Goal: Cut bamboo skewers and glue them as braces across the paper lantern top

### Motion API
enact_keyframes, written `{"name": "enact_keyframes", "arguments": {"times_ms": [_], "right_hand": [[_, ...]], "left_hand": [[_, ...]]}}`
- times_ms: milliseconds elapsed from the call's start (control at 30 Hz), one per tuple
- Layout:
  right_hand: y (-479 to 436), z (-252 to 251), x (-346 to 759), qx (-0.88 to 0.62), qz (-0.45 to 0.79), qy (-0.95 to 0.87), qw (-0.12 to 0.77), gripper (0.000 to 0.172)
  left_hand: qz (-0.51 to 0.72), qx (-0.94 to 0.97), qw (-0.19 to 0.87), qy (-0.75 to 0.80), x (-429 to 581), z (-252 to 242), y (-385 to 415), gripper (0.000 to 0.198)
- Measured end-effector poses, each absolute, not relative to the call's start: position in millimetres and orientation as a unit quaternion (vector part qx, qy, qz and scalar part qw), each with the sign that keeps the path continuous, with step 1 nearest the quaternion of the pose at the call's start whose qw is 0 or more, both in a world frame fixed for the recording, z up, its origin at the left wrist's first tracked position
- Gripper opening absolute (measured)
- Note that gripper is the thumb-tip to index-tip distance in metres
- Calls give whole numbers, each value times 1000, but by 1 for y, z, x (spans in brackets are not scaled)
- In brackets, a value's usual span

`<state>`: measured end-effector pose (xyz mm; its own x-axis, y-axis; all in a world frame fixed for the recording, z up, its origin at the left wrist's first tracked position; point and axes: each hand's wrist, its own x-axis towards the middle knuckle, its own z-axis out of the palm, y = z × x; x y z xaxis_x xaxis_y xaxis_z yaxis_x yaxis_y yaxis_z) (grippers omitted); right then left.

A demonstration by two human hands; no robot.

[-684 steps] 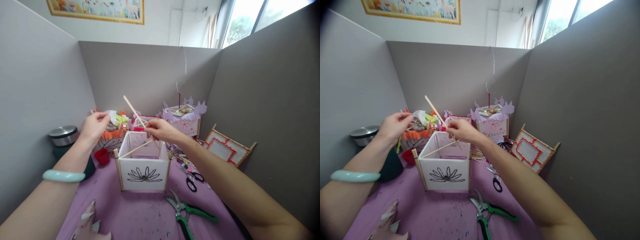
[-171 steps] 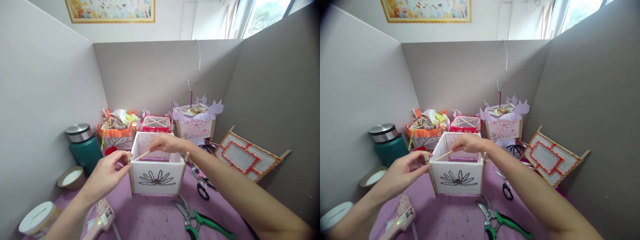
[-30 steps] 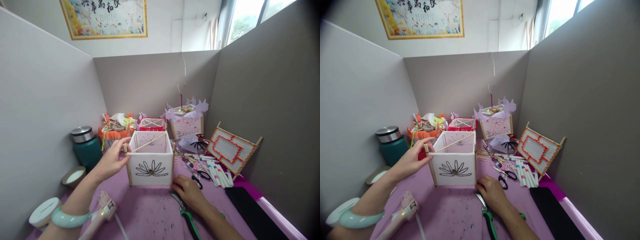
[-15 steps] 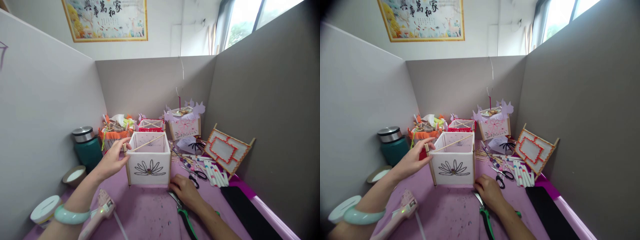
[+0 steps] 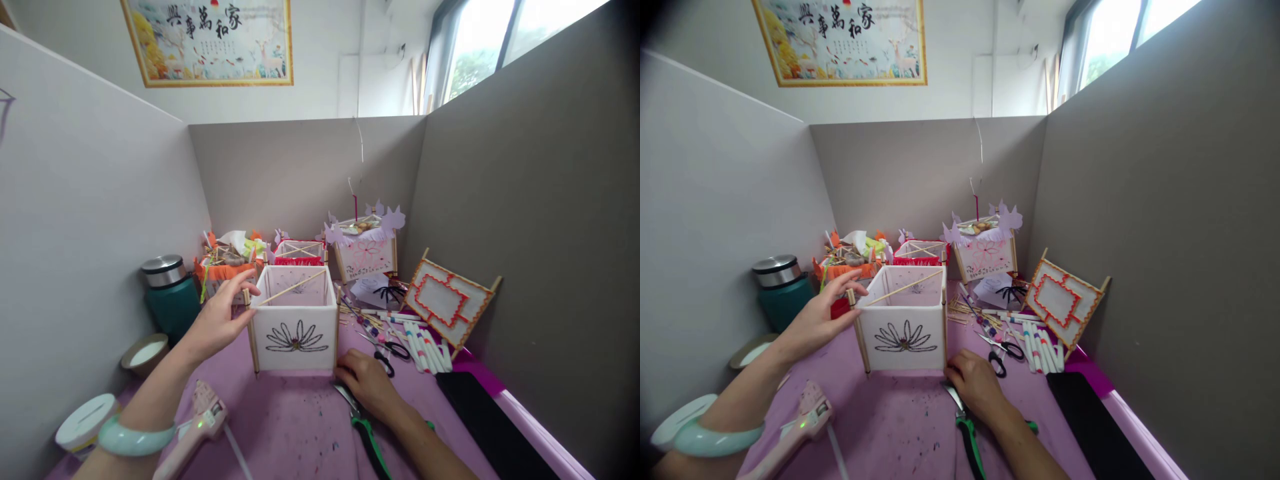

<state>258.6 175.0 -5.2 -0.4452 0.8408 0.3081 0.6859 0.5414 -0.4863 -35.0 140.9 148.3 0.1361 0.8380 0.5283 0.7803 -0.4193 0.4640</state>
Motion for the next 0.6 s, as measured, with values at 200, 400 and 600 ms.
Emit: {"name": "enact_keyframes", "arguments": {"times_ms": [200, 400, 600], "right_hand": [[174, -5, 259, -457, 150, -836, 265, 23], [172, -4, 259, -455, 148, -837, 266, 23], [172, -4, 259, -453, 139, -840, 266, 22]], "left_hand": [[480, 720, 39, 499, -34, 157, 127, 57], [664, 586, -20, 465, -11, 171, 88, 36], [550, 582, -69, 595, 10, 139, 40, 16]]}}
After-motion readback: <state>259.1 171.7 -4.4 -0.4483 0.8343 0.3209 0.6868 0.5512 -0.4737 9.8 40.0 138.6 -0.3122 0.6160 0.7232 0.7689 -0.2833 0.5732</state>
